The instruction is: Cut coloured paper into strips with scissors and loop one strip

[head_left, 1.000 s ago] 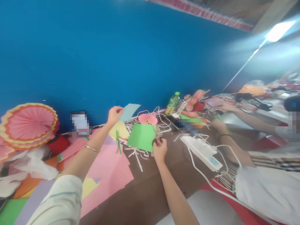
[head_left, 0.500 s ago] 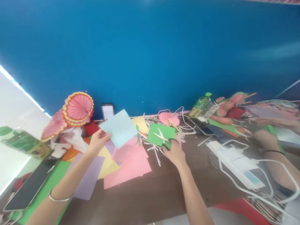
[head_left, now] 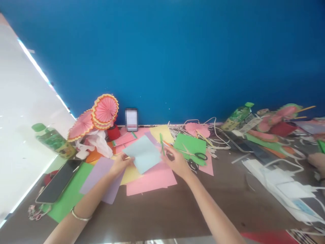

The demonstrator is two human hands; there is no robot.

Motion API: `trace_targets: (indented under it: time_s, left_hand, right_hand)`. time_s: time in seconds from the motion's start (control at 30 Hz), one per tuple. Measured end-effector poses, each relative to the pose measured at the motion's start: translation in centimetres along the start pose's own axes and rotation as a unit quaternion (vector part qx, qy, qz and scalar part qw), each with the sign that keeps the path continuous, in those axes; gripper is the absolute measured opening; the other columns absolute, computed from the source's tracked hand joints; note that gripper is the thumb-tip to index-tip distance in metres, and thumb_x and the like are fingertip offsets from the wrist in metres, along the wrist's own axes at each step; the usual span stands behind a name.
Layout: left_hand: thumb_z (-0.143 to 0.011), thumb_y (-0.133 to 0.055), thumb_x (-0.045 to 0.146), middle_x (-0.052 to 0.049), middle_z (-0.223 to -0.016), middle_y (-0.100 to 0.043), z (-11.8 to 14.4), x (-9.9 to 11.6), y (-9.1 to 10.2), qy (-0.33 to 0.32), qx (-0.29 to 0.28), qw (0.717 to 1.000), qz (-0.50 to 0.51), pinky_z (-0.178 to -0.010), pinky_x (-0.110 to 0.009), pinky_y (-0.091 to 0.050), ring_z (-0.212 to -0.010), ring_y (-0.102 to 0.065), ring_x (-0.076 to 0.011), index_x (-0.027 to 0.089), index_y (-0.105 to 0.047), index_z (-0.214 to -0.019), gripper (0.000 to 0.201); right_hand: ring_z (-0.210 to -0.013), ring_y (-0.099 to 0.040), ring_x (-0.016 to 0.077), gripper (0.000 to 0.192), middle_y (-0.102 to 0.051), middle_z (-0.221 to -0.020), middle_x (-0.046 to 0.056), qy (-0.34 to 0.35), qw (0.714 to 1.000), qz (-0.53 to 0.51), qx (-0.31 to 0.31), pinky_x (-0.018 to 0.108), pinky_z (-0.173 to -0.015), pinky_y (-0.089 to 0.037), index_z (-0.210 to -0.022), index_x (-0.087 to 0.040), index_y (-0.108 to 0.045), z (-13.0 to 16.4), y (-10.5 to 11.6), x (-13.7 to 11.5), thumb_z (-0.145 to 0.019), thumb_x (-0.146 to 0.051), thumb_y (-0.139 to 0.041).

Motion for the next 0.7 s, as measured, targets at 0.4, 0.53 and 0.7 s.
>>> trace_targets:
  time_s: [0.4,0.53,0.7]
  left_hand:
    - [-0.070,-0.051,0.008,-0.011,-0.129,-0.044,4.4,1.8,-0.1,-0.378,0.064,0.748,-0.542,-0.103,-0.049,-0.028,-0.127,-0.031,-0.0290,0.023,-0.048,-0.117,0.049]
    - [-0.077,-0.050,0.016,-0.010,-0.120,-0.053,4.4,0.1,-0.6,-0.333,-0.038,0.721,-0.607,-0.100,-0.048,-0.032,-0.123,-0.037,-0.0292,0.020,-0.053,-0.111,0.034]
    - [-0.082,-0.047,0.015,-0.007,-0.107,-0.062,3.8,-1.0,0.3,-0.308,-0.074,0.741,-0.592,-0.094,-0.043,-0.042,-0.116,-0.048,-0.0250,0.021,-0.057,-0.102,0.022]
  right_hand:
    - [-0.085,-0.055,0.0182,0.027,-0.064,-0.086,0.007,0.327,0.931,0.149,0.066,0.034,-0.078,-0.038,-0.092,-0.021,-0.061,0.8,-6.1,-2.9,-0.087,-0.011,-0.036]
    - [-0.075,-0.051,0.0166,0.027,-0.059,-0.075,0.006,0.364,0.911,0.193,-0.014,0.031,-0.068,-0.037,-0.082,-0.018,-0.058,1.7,-7.8,-2.1,-0.087,-0.007,-0.033]
    - [-0.066,-0.048,0.0157,0.022,-0.054,-0.067,0.004,0.363,0.900,0.235,-0.052,0.030,-0.065,-0.036,-0.071,-0.016,-0.055,2.1,-8.4,-1.6,-0.087,-0.015,-0.041]
Point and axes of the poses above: each hand's wrist, its own z-axis away from the middle knuckle, its own y-axis out of the back of the hand, x = y × z, the point moved 2 cm from there along -z, towards the middle knuckle
